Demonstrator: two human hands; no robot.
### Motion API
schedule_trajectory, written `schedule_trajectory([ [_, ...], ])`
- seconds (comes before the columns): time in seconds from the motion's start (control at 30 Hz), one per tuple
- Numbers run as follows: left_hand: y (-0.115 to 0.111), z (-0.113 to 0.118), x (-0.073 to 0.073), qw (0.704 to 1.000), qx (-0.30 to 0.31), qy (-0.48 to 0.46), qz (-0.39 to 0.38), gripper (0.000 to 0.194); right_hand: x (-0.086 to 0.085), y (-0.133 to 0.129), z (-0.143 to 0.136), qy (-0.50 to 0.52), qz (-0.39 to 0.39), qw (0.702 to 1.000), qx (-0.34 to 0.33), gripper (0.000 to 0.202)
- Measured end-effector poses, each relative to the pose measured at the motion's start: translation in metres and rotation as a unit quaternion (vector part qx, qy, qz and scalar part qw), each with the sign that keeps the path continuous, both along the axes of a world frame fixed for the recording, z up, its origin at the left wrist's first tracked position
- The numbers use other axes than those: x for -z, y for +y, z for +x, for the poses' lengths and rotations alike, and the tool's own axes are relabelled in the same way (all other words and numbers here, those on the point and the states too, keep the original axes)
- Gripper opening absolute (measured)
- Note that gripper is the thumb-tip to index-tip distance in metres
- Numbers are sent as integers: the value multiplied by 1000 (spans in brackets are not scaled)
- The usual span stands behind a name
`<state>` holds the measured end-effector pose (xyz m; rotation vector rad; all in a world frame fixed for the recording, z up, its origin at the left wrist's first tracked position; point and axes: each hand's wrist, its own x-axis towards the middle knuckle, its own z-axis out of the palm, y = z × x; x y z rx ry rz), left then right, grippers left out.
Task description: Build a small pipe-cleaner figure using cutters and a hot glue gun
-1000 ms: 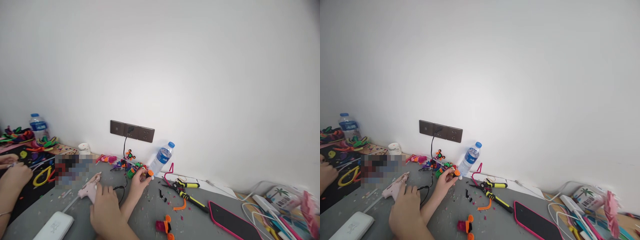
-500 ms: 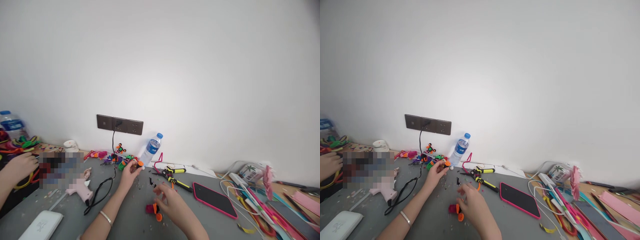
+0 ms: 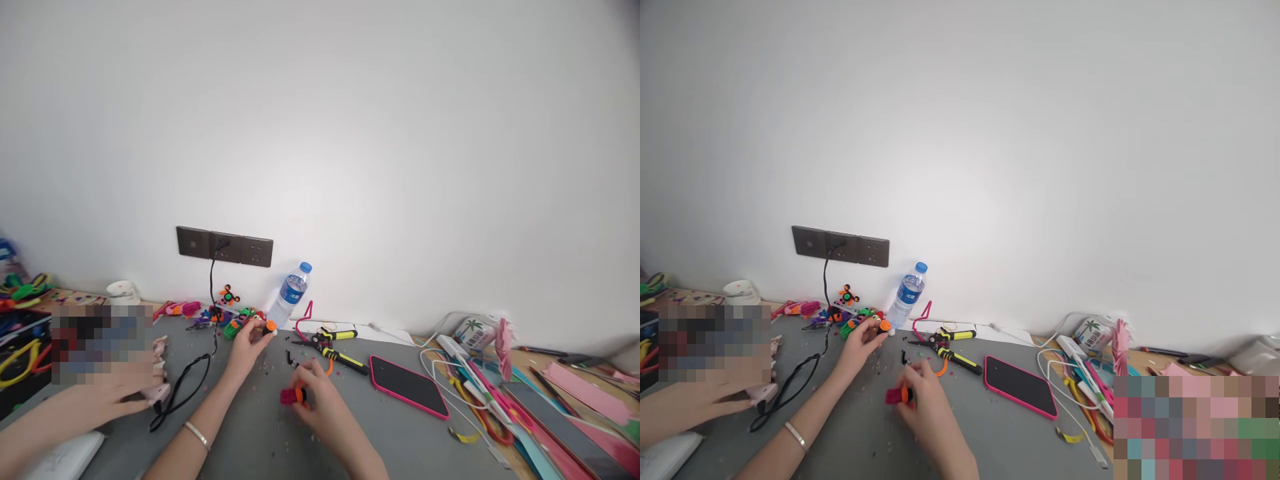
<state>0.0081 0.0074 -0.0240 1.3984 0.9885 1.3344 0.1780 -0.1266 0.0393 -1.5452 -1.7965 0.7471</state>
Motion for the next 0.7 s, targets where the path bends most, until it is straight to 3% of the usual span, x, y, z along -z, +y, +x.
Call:
schedule_trajectory([
  [0.17,-3,2,-6,1000,17,18,18,27,-18,39,15,219,-65,971,-64,11],
  [0.23,-4,4,-8,999,26,21,21,27,-19,60,16,285,-48,956,-49,21],
  [0.37,-4,5,-8,999,28,31,14,27,-7,92,15,365,1,930,35,39],
  [0.53,-2,3,-5,998,33,48,-2,27,17,103,13,446,57,884,125,45],
  [0.7,-6,3,-10,996,39,81,-25,32,25,103,10,452,61,886,84,32],
])
